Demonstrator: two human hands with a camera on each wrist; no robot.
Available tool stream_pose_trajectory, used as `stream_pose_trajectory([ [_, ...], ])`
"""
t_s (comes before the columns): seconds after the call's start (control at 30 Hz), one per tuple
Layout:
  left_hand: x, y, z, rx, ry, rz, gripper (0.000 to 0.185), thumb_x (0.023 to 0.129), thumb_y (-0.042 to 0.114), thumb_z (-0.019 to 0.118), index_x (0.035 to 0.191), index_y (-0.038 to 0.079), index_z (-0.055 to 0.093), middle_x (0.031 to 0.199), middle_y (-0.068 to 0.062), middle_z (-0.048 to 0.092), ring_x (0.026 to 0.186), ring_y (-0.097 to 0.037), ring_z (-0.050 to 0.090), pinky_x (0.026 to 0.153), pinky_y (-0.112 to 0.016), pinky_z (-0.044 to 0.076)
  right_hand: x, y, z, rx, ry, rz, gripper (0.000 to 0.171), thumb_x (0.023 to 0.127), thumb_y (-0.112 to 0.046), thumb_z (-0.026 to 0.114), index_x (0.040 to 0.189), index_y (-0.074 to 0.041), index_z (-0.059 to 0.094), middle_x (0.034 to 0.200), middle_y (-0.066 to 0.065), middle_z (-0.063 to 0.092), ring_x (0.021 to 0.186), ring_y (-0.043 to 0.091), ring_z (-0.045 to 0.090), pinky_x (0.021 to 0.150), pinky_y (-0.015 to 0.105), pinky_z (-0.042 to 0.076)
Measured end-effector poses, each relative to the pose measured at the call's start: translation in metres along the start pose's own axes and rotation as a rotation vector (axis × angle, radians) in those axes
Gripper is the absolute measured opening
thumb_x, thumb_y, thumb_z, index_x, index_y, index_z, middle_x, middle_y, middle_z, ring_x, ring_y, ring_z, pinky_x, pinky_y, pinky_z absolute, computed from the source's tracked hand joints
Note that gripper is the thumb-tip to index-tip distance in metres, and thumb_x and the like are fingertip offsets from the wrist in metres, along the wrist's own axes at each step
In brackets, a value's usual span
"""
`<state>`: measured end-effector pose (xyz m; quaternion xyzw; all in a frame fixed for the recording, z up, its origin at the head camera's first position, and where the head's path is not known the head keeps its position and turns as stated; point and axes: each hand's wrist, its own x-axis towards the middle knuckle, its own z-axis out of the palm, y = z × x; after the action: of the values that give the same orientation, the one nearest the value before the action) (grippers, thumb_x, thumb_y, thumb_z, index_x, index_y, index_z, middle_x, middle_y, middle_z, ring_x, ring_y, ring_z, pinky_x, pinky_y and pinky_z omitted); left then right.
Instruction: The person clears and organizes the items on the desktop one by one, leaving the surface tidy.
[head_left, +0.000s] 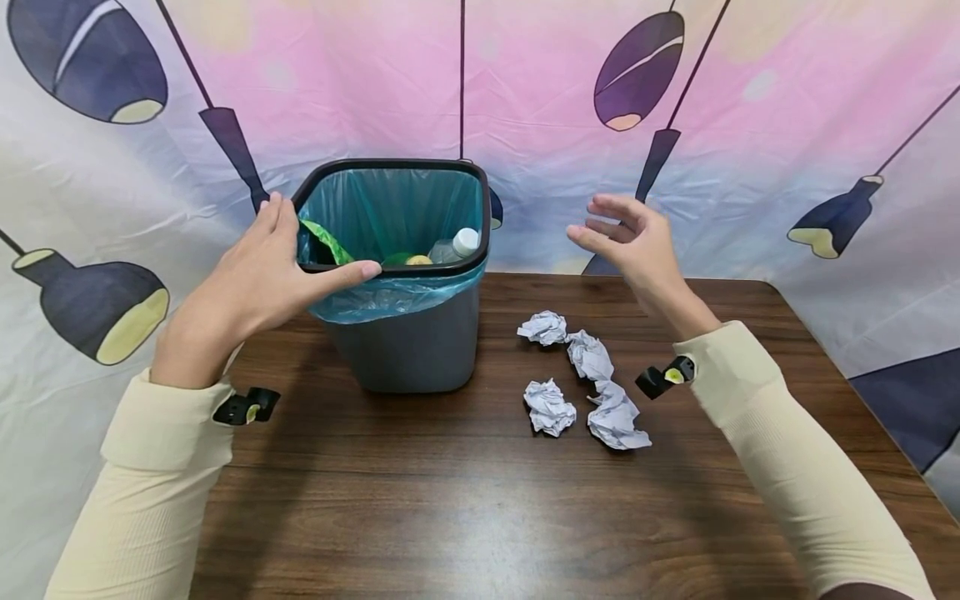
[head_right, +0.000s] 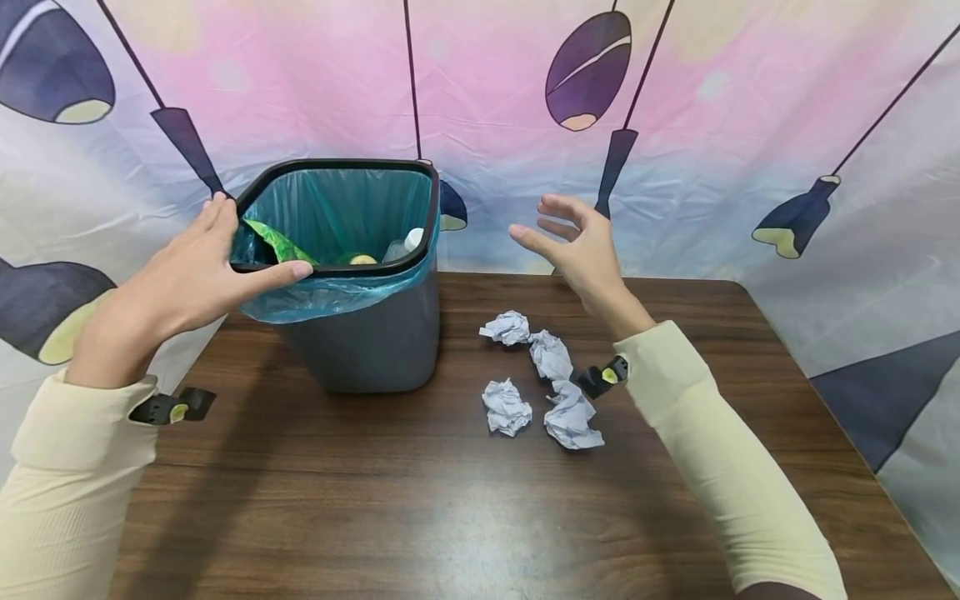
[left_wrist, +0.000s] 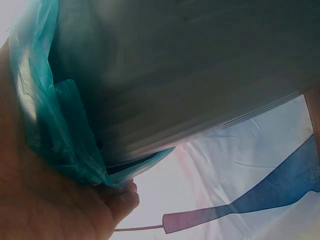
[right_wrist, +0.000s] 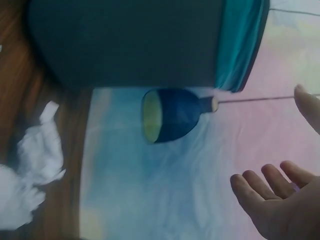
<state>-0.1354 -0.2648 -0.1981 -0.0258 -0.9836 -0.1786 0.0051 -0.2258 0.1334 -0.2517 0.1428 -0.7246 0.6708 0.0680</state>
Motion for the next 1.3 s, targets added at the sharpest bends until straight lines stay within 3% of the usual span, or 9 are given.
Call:
stream_pose_trajectory([
  [0.23,0.0,0.0,0.0,0.0,0.001,0.001,0.126,0.086,0.081,0.051,0.157,-0.001,-0.014,0.164,-0.019,-0.022,0.151,-0.036,-0.018,0.117,-0.067,0.003,-0.012,0.026,-0.018,-0.247,-0.096,0.111,0.069,0.085,-0.031,0.084,0.144,-0.009,0.054,0.145,0.005,0.056,0.131,0.023,0.056,0.102,0.038,0.05],
  [0.33,0.0,-0.001,0.001,-0.004,0.002,0.001,0.126,0.086,0.08,0.052,0.157,-0.001,-0.014,0.163,-0.019,-0.023,0.151,-0.035,-0.019,0.117,-0.067,0.002,-0.016,0.036,-0.025,-0.341,-0.154,0.15,0.077,0.083,-0.037,0.086,0.146,-0.011,0.052,0.146,0.007,0.054,0.132,0.025,0.053,0.102,0.044,0.049],
  [0.6,0.001,-0.001,0.001,-0.008,0.006,0.003,0.126,0.086,0.08,0.052,0.157,-0.002,-0.012,0.164,-0.019,-0.022,0.151,-0.035,-0.019,0.117,-0.066,0.001,-0.026,0.062,-0.037,-0.58,-0.277,0.228,0.089,0.078,-0.05,0.086,0.148,-0.009,0.049,0.151,0.012,0.048,0.147,0.032,0.032,0.114,0.055,0.033],
  [0.87,0.001,-0.001,0.001,-0.003,0.007,0.003,0.126,0.086,0.08,0.052,0.157,-0.002,-0.012,0.164,-0.02,-0.021,0.151,-0.036,-0.018,0.117,-0.066,0.002,-0.034,0.088,-0.04,-0.617,-0.376,0.292,0.087,0.083,-0.042,0.085,0.15,-0.003,0.045,0.154,0.019,0.041,0.145,0.039,0.034,0.11,0.058,0.037],
  [1.1,0.001,-0.001,0.0,0.001,0.004,0.001,0.126,0.086,0.081,0.051,0.157,-0.002,-0.012,0.164,-0.02,-0.021,0.151,-0.036,-0.018,0.117,-0.066,0.002,-0.041,0.106,-0.04,-0.596,-0.443,0.297,0.08,0.084,-0.03,0.085,0.145,0.005,0.047,0.147,0.024,0.049,0.133,0.04,0.048,0.104,0.054,0.045],
  [1.3,0.0,0.0,0.0,-0.002,0.003,0.003,0.126,0.086,0.08,0.052,0.157,-0.002,-0.012,0.164,-0.019,-0.022,0.151,-0.035,-0.019,0.117,-0.066,0.002,-0.043,0.114,-0.038,-0.6,-0.462,0.34,0.079,0.085,-0.028,0.084,0.145,0.007,0.048,0.148,0.026,0.048,0.138,0.044,0.042,0.108,0.057,0.041],
])
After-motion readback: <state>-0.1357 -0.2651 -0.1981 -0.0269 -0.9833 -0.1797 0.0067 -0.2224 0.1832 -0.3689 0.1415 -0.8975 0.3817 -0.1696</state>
